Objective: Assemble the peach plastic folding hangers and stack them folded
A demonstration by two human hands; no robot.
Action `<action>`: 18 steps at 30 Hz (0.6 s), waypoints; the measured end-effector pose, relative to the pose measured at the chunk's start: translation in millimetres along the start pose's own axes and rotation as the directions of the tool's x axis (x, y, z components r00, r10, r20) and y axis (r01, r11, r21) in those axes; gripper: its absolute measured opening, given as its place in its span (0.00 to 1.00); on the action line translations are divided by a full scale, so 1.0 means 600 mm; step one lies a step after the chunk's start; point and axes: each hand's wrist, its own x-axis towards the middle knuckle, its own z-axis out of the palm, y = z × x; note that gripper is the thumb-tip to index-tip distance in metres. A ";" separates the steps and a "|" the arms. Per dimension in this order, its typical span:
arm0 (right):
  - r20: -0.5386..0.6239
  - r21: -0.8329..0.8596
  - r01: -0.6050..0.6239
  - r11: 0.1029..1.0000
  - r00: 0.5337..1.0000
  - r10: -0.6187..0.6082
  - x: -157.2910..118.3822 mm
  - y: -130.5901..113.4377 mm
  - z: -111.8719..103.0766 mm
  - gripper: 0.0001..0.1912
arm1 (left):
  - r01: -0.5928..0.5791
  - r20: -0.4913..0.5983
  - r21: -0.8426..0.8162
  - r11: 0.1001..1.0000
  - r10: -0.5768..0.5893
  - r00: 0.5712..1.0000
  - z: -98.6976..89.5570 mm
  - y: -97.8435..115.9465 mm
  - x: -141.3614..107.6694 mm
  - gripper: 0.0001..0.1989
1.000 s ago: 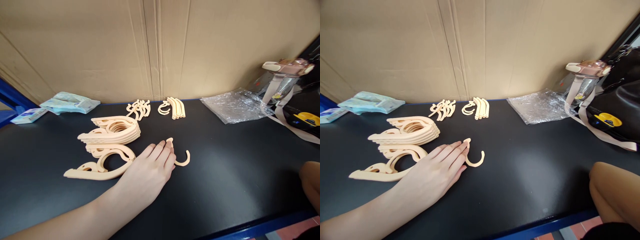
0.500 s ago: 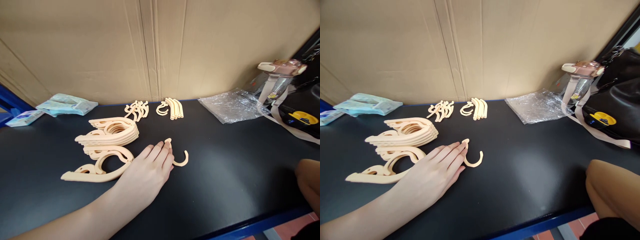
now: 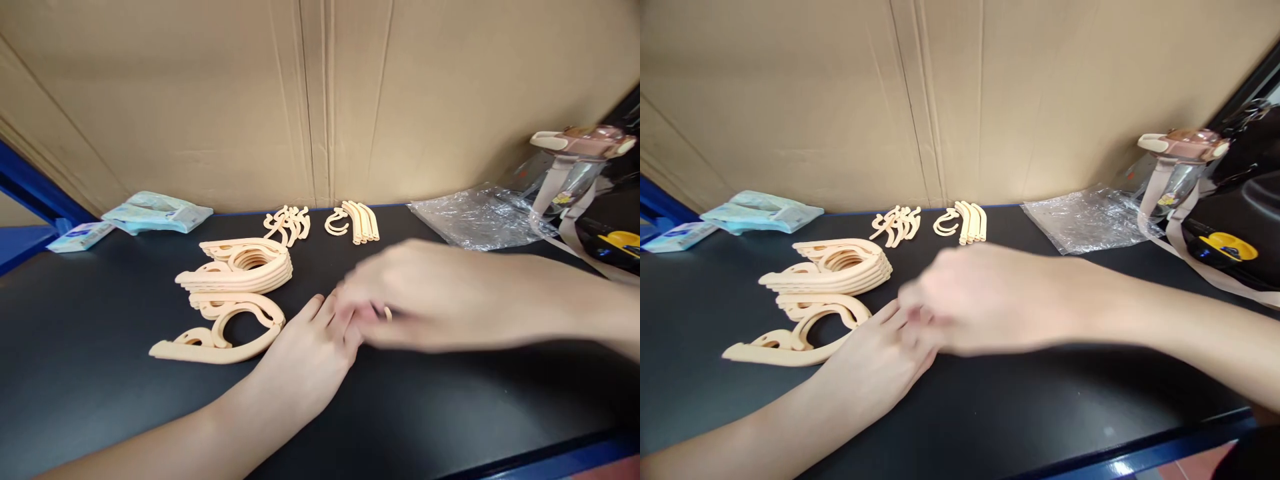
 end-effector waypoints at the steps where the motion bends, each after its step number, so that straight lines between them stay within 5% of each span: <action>1: 0.018 0.001 -0.040 0.999 0.999 0.040 0.024 0.016 0.001 0.09 | 0.003 0.001 0.005 1.000 -0.003 1.000 0.000 0.000 0.000 0.12; 4: 0.000 -0.015 -0.271 0.963 0.963 0.271 0.099 0.072 0.028 0.10 | 0.009 0.009 0.025 1.000 -0.010 1.000 0.002 0.001 -0.001 0.16; 10: -0.025 0.017 -0.482 0.876 0.876 0.482 0.203 0.130 0.101 0.24 | -0.002 0.020 0.026 1.000 0.002 1.000 0.002 0.002 -0.005 0.19; 14: 0.018 0.042 -0.541 0.840 0.841 0.540 0.237 0.128 0.098 0.31 | 0.002 0.013 0.018 1.000 -0.003 1.000 0.001 0.001 -0.005 0.19; 18: 0.093 0.053 -0.553 0.831 0.832 0.547 0.252 0.123 0.085 0.28 | 0.000 0.006 0.013 1.000 0.000 1.000 0.001 -0.002 -0.002 0.20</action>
